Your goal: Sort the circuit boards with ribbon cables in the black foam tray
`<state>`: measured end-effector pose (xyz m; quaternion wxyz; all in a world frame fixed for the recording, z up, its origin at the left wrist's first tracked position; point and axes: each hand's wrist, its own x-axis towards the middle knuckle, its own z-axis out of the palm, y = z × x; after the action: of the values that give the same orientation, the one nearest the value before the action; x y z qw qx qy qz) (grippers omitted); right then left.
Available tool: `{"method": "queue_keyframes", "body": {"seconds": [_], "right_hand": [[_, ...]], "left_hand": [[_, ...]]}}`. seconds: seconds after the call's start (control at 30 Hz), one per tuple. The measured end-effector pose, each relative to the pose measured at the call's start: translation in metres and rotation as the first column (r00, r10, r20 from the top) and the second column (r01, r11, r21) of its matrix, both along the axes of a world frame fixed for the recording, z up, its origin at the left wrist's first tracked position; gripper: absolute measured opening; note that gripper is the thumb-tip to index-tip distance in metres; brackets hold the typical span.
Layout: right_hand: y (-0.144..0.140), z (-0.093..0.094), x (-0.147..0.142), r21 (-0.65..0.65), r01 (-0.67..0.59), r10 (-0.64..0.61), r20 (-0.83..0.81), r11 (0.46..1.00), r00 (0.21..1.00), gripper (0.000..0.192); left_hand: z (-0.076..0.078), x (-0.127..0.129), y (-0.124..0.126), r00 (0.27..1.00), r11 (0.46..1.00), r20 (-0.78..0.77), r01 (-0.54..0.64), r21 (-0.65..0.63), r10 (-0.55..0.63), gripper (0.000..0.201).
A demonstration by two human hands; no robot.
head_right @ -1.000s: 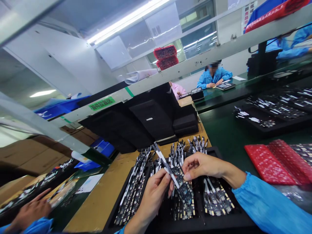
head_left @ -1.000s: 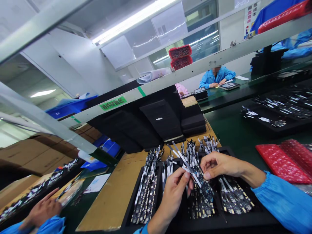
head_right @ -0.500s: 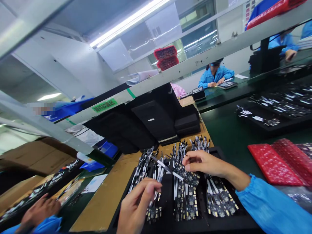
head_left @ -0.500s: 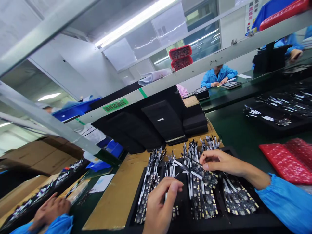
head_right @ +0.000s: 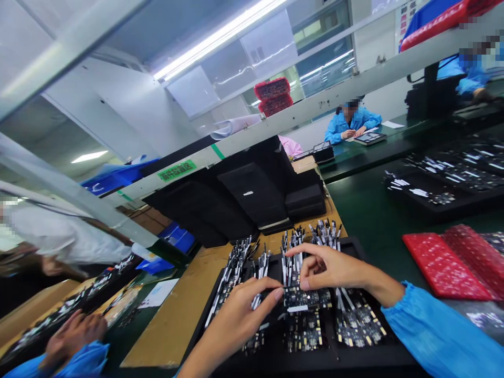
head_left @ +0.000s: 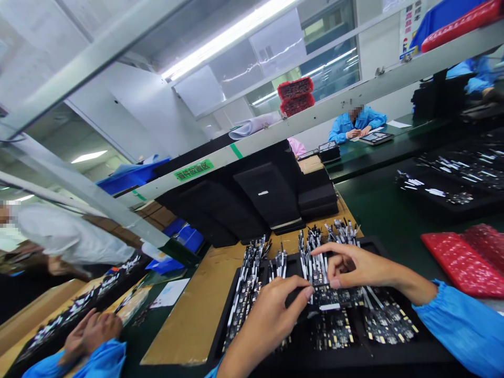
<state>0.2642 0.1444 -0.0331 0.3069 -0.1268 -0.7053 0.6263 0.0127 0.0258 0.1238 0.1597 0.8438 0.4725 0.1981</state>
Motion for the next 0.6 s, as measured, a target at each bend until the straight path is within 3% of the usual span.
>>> {"method": "queue_keyframes", "body": {"seconds": [0.17,0.23,0.33,0.47,0.6], "right_hand": [[-0.002,0.009,0.007,-0.019,0.113,-0.114,-0.046,0.993,0.992,0.096],[-0.002,0.009,0.011,-0.064,0.223,-0.23,-0.127,0.973,0.965,0.101],[0.0,0.009,0.016,-0.141,0.357,-0.383,-0.268,0.923,0.884,0.11],[-0.003,0.012,0.012,-0.111,0.351,-0.368,-0.299,0.93,0.88,0.068],[-0.016,0.021,0.004,-0.089,0.404,-0.413,-0.259,0.91,0.873,0.044]], "left_hand": [[-0.003,-0.002,0.002,0.981,0.996,0.187,-0.033,-0.084,0.048,0.015],[0.001,-0.004,0.001,0.953,0.995,0.289,-0.08,-0.056,0.093,0.017],[0.007,-0.007,-0.002,0.886,0.969,0.416,-0.242,0.043,0.203,0.022],[0.008,-0.005,-0.007,0.801,0.895,0.525,-0.42,0.149,0.288,0.026],[0.001,0.005,-0.014,0.805,0.882,0.534,-0.422,0.21,0.257,0.02]]}}
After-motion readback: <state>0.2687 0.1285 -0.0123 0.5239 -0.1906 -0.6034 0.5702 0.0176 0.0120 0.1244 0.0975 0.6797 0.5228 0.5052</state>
